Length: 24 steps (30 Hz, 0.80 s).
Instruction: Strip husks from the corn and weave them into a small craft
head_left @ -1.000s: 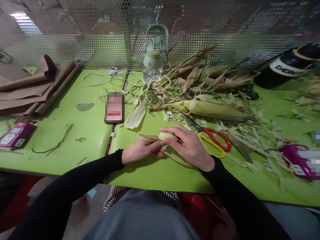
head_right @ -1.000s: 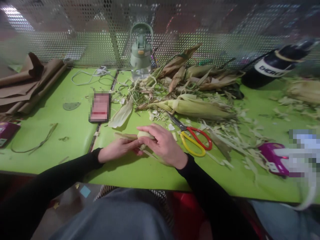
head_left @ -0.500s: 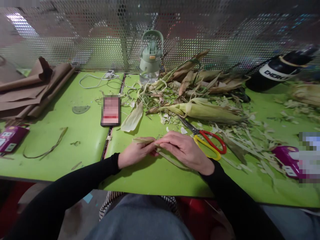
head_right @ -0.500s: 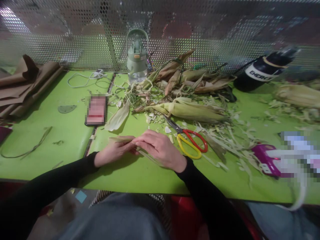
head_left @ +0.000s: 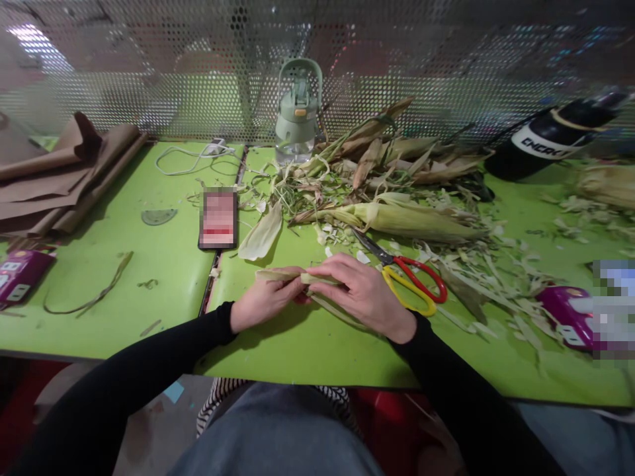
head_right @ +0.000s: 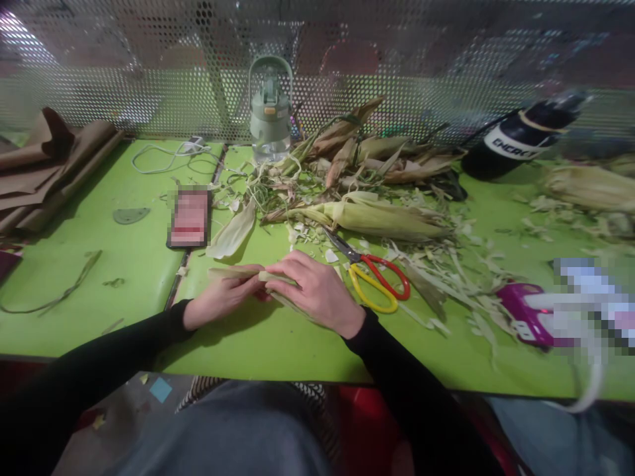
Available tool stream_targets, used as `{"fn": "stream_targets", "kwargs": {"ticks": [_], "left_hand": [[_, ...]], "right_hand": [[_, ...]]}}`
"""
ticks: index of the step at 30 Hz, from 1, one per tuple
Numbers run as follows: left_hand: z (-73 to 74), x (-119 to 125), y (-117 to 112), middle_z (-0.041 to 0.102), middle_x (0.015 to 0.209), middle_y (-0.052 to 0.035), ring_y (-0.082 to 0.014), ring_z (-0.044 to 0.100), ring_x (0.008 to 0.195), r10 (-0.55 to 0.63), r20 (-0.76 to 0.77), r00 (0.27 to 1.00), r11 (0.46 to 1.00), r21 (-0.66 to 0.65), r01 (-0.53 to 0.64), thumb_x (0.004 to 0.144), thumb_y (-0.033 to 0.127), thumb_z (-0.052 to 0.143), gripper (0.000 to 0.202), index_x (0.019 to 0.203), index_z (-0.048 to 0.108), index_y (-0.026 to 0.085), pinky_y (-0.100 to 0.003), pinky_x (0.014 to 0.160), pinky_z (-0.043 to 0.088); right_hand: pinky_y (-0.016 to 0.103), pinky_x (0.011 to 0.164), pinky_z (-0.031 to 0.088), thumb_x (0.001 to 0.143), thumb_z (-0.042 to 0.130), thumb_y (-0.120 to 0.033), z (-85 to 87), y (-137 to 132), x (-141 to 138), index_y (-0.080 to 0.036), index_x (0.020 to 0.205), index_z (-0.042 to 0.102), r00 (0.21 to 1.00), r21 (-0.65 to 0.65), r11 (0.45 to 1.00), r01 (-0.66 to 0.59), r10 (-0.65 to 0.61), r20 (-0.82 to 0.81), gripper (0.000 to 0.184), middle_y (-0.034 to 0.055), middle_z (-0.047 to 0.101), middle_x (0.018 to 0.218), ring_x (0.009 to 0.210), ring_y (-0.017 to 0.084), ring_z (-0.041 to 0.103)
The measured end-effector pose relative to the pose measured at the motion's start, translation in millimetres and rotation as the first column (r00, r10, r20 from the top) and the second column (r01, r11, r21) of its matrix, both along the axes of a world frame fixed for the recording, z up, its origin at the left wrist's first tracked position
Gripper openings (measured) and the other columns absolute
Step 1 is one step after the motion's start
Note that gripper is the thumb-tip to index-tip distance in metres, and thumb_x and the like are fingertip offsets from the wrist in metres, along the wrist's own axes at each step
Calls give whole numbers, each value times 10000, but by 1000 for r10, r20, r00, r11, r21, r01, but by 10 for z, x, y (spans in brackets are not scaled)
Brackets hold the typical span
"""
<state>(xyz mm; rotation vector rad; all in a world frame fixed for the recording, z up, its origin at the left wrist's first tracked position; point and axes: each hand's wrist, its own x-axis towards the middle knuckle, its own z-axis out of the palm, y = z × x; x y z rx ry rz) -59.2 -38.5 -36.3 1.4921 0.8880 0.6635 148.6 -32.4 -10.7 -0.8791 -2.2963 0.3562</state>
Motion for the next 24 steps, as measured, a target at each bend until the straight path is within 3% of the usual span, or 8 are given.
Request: {"fn": "stream_targets", "kwargs": {"ticks": [6,10,16,21,24], "left_hand": [[-56,36,-8,610,809,-8,-146,693,751,35,97,995,988,-155,-20,902,605,547,439,883,567,167,-279,733,578],[-60,60,-2,638,807,-13,-149,689,761,65,123,990,969,-246,-33,855,628,615,474,905,596,157,-303,770,584],[25,92,37,639,765,12,-105,662,708,214,152,965,910,-389,-141,892,480,657,345,897,593,142,-278,774,570],[73,109,63,649,740,18,-86,645,672,289,166,943,862,-473,-181,943,353,625,228,883,598,134,-269,775,569],[93,110,54,696,752,-15,-101,660,672,302,163,939,838,-514,-180,962,325,595,205,901,617,131,-297,800,580]], "right_hand": [[294,670,557,1000,554,-305,-17,-34,-13,-177,1006,704,997,32,999,37,-39,73,197,65,724,896,770,169,688],[285,691,557,1005,543,-263,1,-54,-24,-191,974,691,998,56,997,62,-61,-8,167,53,713,887,777,156,675],[293,689,525,1000,548,-241,49,-54,-20,-194,932,697,995,106,994,-17,6,97,170,52,711,893,801,167,656],[354,716,507,984,558,-215,13,-59,-46,-183,909,710,973,258,966,-7,-53,223,173,79,718,890,802,211,633],[344,707,508,980,555,-192,-21,-61,-62,-164,908,696,975,256,966,26,-80,206,161,83,717,881,786,203,632]]}}
